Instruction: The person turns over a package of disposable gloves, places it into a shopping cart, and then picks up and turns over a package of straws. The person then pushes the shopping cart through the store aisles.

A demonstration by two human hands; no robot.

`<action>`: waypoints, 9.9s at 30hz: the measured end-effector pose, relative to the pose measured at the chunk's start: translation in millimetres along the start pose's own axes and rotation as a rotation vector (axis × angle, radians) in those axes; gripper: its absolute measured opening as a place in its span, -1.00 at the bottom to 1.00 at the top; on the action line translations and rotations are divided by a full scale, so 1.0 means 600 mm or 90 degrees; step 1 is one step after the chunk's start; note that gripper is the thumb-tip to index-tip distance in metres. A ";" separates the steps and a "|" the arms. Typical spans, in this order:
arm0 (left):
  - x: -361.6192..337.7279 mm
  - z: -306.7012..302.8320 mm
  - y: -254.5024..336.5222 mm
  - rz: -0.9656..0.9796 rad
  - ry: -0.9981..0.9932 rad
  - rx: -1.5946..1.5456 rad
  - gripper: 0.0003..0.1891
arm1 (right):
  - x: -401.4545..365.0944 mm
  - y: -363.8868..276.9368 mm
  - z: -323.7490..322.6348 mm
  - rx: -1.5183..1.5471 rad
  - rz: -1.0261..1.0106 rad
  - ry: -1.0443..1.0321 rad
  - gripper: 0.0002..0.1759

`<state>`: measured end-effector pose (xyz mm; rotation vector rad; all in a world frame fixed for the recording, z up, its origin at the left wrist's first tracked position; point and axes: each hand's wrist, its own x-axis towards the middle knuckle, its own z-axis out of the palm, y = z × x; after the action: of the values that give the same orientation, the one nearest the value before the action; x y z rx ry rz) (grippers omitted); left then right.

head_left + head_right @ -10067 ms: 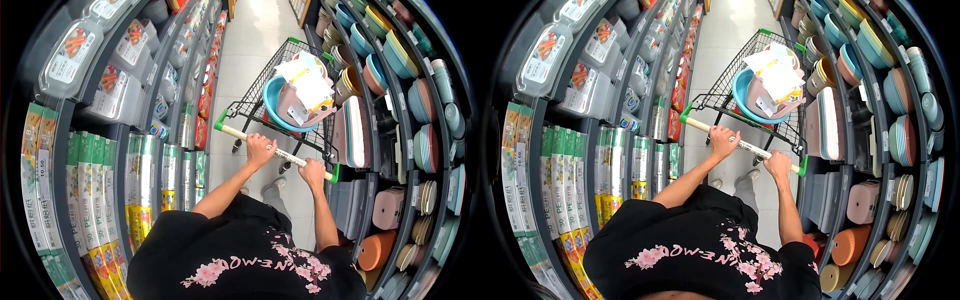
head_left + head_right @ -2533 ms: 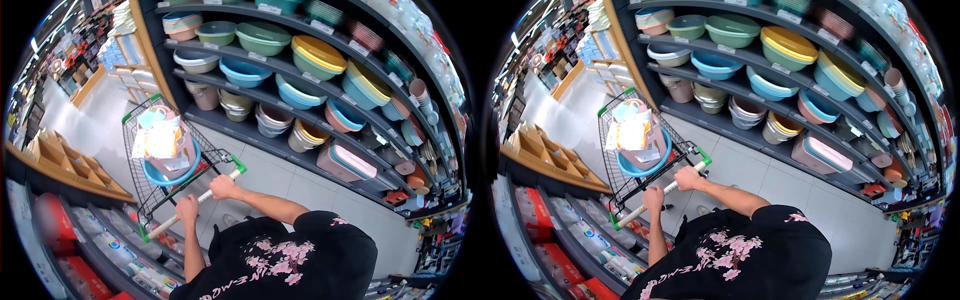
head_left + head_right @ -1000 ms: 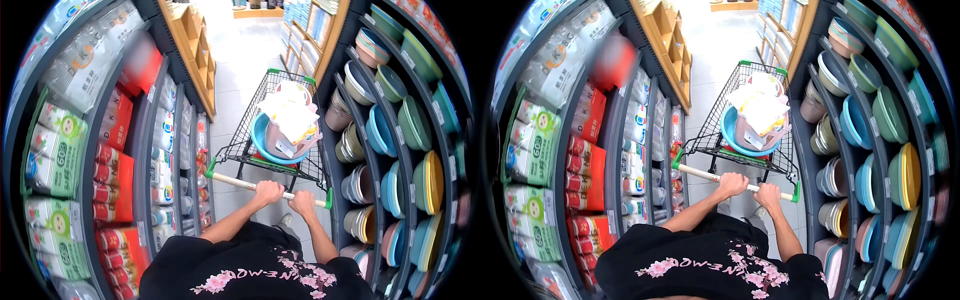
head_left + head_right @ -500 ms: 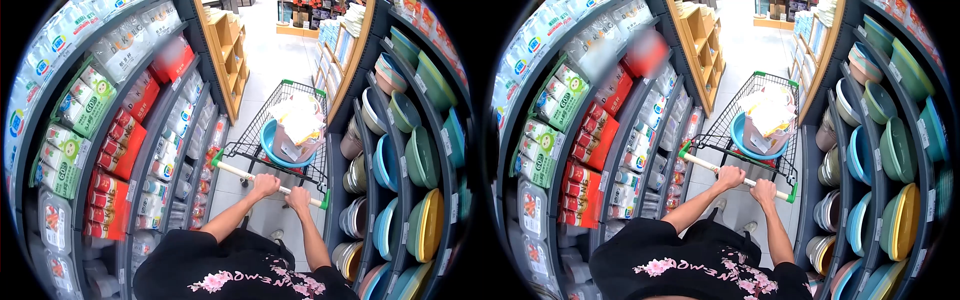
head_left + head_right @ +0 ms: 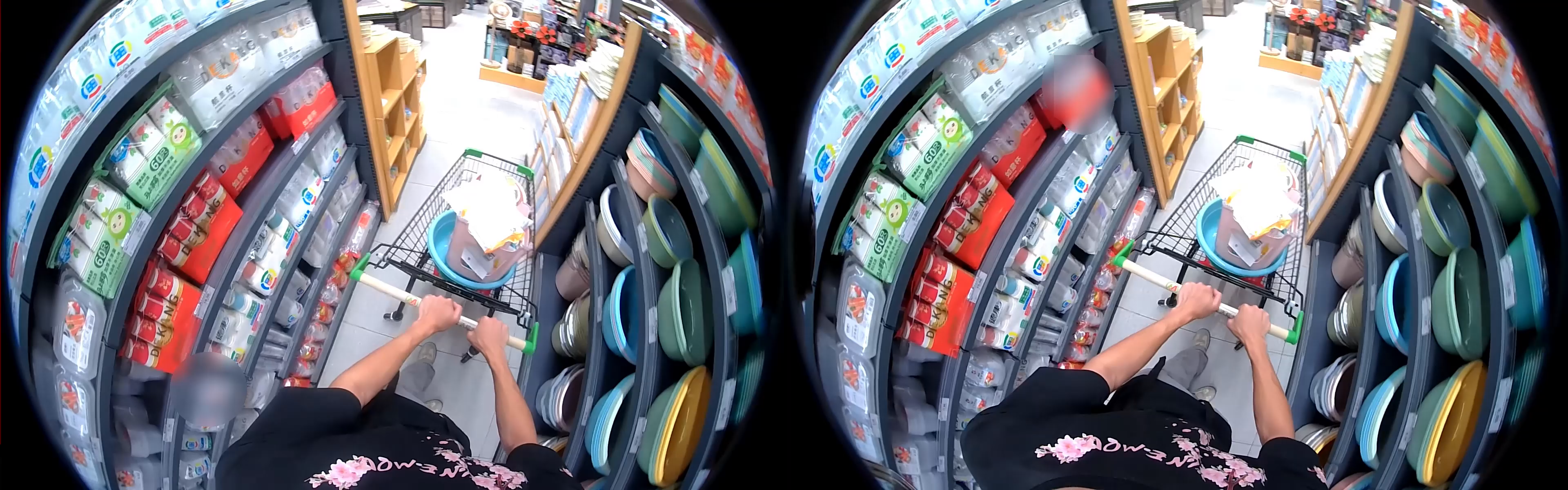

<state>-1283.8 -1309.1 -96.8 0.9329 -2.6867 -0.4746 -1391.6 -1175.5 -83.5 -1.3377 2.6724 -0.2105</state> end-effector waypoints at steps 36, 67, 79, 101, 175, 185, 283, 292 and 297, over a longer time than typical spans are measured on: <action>0.319 0.086 0.066 -0.055 0.018 -0.055 -0.55 | 0.328 0.159 -0.071 -0.041 -0.098 -0.003 -0.73; 0.479 0.136 0.184 -0.156 0.305 -0.037 -0.67 | 0.505 0.315 -0.117 0.096 -0.208 -0.090 -0.74; 0.519 0.082 0.145 -0.200 0.179 -0.300 -0.65 | 0.543 0.328 -0.132 0.082 -0.188 -0.113 -0.75; 0.588 0.104 0.067 -0.161 0.152 -0.122 -0.53 | 0.677 0.180 -0.092 0.086 -0.332 -0.284 -0.61; 0.414 0.130 0.101 -0.254 0.172 -0.028 -0.56 | 0.478 0.241 -0.081 0.015 -0.334 -0.052 -0.72; 0.313 0.127 0.115 -0.263 0.171 -0.119 -0.61 | 0.385 0.239 -0.056 -0.046 -0.332 -0.028 -0.72; 0.038 0.170 0.307 -0.614 0.345 0.122 -0.61 | 0.341 0.366 -0.059 -0.030 -0.681 -0.691 -0.46; 0.022 0.201 0.375 -0.681 0.356 0.135 -0.58 | 0.339 0.399 -0.066 -0.073 -0.705 -0.727 -0.50; 0.012 0.218 0.406 -0.730 0.355 0.117 -0.57 | 0.340 0.405 -0.070 -0.100 -0.739 -0.774 -0.58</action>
<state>-1468.7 -1104.5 -121.9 2.2133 -1.5089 -0.1019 -1710.6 -1192.7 -101.9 -1.9581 0.8076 0.5358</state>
